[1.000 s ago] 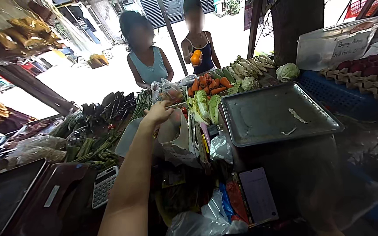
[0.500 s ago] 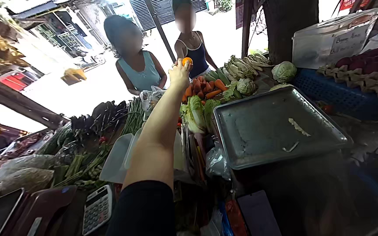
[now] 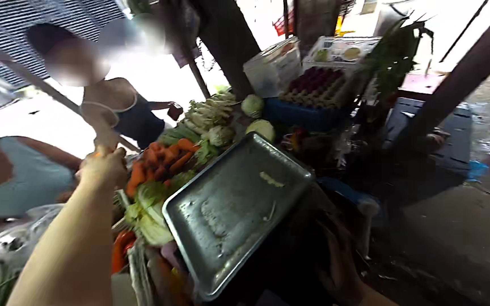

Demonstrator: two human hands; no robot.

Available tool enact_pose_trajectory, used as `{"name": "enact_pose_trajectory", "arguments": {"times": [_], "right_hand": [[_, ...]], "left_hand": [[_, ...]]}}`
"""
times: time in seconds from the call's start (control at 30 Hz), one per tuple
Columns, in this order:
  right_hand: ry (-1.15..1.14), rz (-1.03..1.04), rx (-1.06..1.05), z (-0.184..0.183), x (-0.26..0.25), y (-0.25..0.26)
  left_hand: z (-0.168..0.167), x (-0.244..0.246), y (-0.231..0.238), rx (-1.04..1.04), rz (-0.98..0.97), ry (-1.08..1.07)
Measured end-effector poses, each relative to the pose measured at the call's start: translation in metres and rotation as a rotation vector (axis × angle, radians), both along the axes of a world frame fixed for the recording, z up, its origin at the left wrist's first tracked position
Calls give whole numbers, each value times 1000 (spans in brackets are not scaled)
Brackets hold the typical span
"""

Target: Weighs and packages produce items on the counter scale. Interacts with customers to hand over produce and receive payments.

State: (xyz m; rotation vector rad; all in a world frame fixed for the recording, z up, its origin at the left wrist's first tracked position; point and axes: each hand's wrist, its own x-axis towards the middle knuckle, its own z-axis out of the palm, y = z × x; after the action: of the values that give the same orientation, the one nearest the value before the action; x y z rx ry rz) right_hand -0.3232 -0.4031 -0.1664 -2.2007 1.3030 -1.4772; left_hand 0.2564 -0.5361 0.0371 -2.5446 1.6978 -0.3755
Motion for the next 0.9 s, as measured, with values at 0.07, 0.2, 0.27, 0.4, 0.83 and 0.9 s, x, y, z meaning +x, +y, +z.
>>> {"name": "enact_pose_trajectory", "arguments": {"times": [0.07,0.2,0.27,0.4,0.83,0.9], "right_hand": [[-4,2,1,0,0,0],[-10,17,9,5,0,-1],[-6,32,28,8,0,0],[-65,100,72,9,-6,0],[-55,-139,633,-49,-143,-14],[-80,-108,652,-56,-158,-19]], "left_hand": [[31,-55,7,69,175,71],[94,-168,38,21,54,229],[80,-177,47,-47,-253,231],[66,-268,80,209,-613,376],[18,-350,177,-176,-549,353],[9,-379,203,-268,-563,307]]}}
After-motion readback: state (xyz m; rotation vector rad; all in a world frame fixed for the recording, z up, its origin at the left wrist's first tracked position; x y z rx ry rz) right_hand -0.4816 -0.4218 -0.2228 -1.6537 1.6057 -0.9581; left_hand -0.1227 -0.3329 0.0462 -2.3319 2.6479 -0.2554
